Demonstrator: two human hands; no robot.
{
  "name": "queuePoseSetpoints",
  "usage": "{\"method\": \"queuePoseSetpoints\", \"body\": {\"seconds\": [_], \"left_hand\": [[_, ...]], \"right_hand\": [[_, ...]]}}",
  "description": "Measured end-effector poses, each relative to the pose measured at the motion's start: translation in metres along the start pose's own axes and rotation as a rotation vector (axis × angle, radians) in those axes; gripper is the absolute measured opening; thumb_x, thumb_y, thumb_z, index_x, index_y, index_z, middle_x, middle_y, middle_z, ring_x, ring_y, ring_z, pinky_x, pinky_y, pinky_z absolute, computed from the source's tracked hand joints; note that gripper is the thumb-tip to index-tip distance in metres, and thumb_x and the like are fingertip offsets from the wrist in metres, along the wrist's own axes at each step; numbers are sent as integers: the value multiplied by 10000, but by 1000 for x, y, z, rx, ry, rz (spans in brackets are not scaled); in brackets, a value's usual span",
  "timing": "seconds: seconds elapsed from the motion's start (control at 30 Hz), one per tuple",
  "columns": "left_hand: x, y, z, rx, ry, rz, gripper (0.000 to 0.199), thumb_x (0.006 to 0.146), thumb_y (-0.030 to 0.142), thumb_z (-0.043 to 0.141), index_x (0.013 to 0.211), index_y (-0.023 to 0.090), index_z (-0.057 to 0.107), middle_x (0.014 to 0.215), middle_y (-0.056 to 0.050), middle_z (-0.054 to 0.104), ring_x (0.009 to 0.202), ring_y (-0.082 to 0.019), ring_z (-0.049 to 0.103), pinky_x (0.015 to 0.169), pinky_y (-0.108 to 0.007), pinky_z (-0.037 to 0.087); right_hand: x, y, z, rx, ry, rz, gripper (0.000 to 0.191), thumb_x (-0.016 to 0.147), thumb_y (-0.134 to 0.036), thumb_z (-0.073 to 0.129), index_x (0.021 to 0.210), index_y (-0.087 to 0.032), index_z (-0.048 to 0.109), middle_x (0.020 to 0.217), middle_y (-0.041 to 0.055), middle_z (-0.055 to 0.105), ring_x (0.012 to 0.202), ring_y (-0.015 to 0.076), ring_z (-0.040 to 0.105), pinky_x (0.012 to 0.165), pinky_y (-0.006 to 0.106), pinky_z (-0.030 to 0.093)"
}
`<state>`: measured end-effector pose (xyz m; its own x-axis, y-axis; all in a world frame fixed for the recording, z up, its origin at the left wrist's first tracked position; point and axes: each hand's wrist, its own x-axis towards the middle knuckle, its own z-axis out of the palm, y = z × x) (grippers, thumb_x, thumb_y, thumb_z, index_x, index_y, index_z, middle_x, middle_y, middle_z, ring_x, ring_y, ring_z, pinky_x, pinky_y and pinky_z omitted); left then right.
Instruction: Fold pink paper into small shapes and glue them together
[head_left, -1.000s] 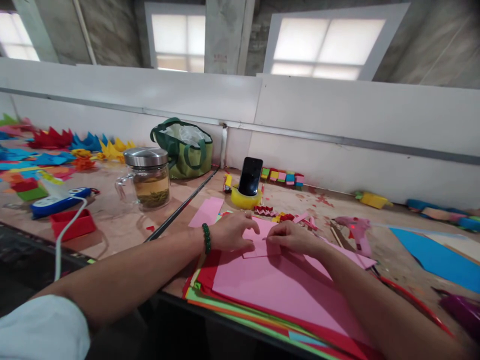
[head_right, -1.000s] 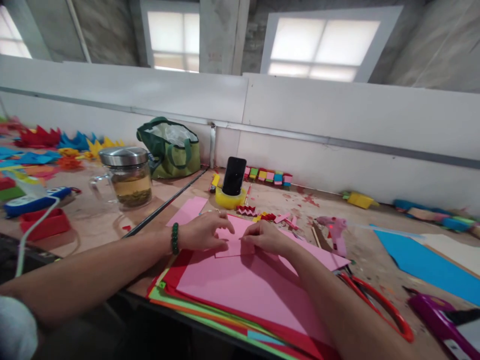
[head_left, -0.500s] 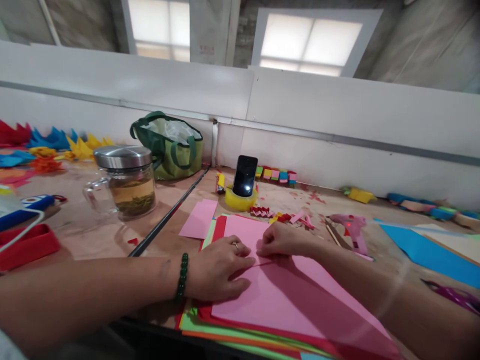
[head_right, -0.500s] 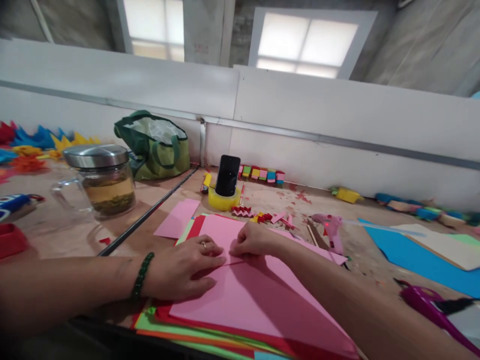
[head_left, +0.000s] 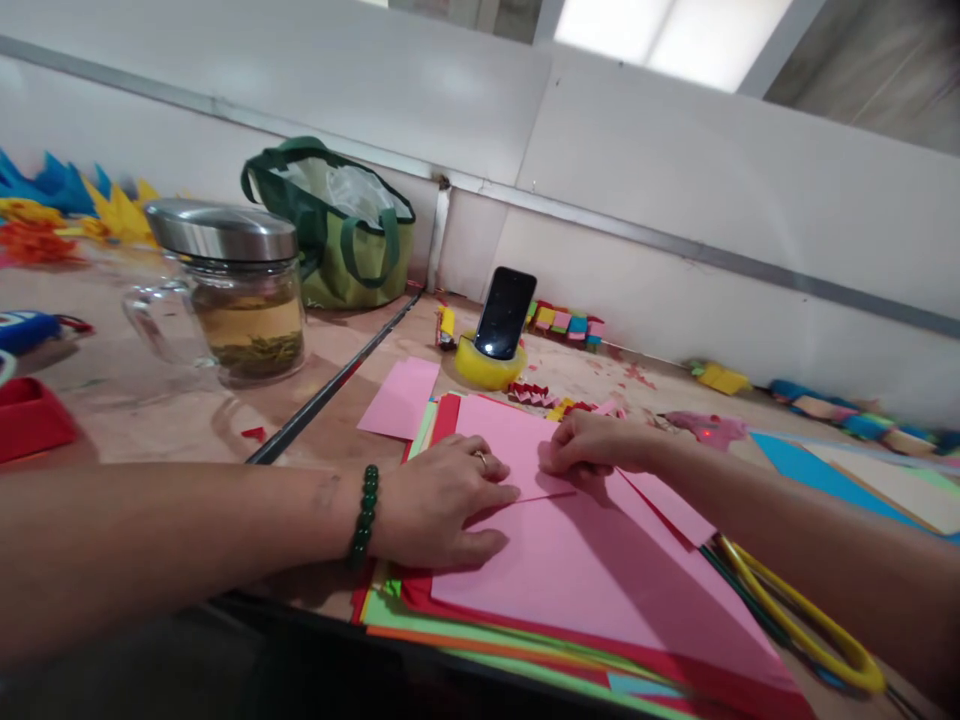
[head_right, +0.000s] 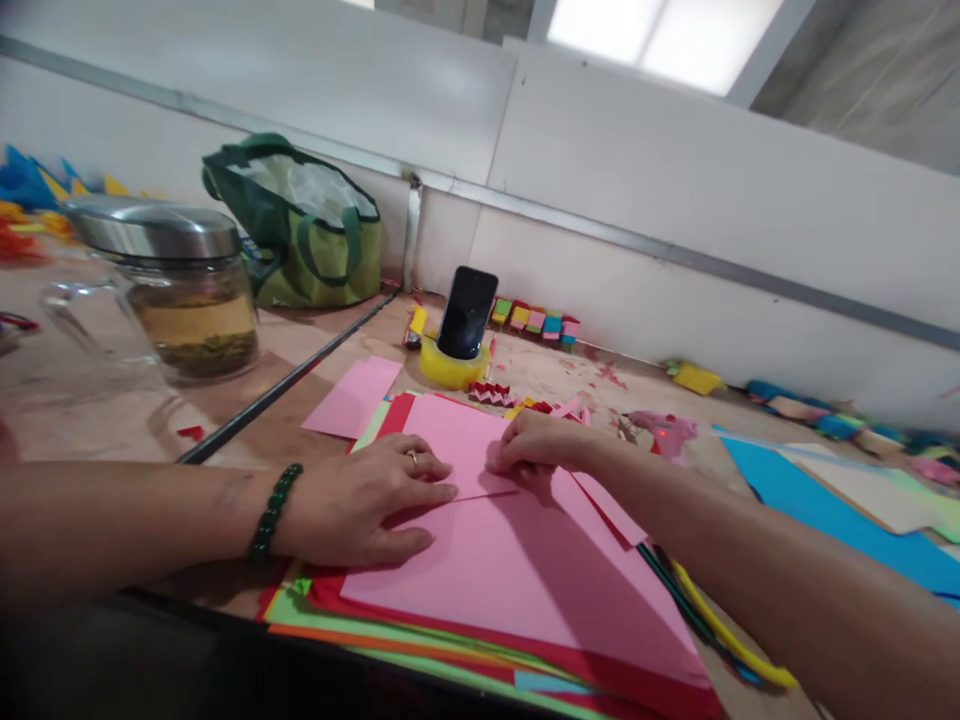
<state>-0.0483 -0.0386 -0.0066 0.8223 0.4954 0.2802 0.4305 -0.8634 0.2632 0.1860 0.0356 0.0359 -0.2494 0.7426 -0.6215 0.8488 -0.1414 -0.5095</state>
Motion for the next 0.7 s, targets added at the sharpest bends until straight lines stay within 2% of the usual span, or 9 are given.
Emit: {"method": "queuePoseSetpoints", "body": {"seconds": [0.17,0.3,0.43,0.53,0.63,0.7], "left_hand": [[-1,1,-2,8,-12,-8,359,852,367,559,1133,167,657,1211,-117,641,1079,-297,533,951,-436,422],[-2,2,-1,5,-14,-4,372,840,370,571,1142,167,649,1213,-112,639,1076,-292,530,963,-433,417],[-1,3,-1,5,4,-1,353,813,356,599,1100,159,656,1154,-108,656,1048,-283,529,946,-410,429],[-2,6,-2,39,31,-1,297,823,376,586,1006,160,675,1039,-115,655,1007,-279,520,923,-410,433],[-3,9,-4,95,32,-21,277,848,403,549,897,163,677,928,-112,623,918,-265,518,853,-409,444],[-4,10,-5,123,33,-8,263,858,392,536,883,166,668,896,-103,611,879,-250,514,819,-395,442]], "right_hand": [[-5,19,-8,11,17,6,232,632,-315,665,496,-160,559,349,-56,442,332,34,299,331,180,183],[-8,21,-10,-17,27,-14,265,638,-352,670,503,-166,539,372,-52,450,347,43,325,338,187,190],[-14,1,-15,-96,97,-34,295,612,-340,723,484,-164,524,353,-57,439,346,38,310,337,189,182],[-16,-23,-8,-122,131,-105,302,654,-387,729,540,-163,562,402,-37,526,361,44,382,355,179,263],[-13,-37,12,-62,-43,-134,277,682,-402,710,599,-166,591,464,-20,601,361,64,470,375,184,372],[-7,-39,23,-26,-113,-145,266,699,-408,689,617,-170,603,507,-13,636,364,74,506,369,184,396]]}}
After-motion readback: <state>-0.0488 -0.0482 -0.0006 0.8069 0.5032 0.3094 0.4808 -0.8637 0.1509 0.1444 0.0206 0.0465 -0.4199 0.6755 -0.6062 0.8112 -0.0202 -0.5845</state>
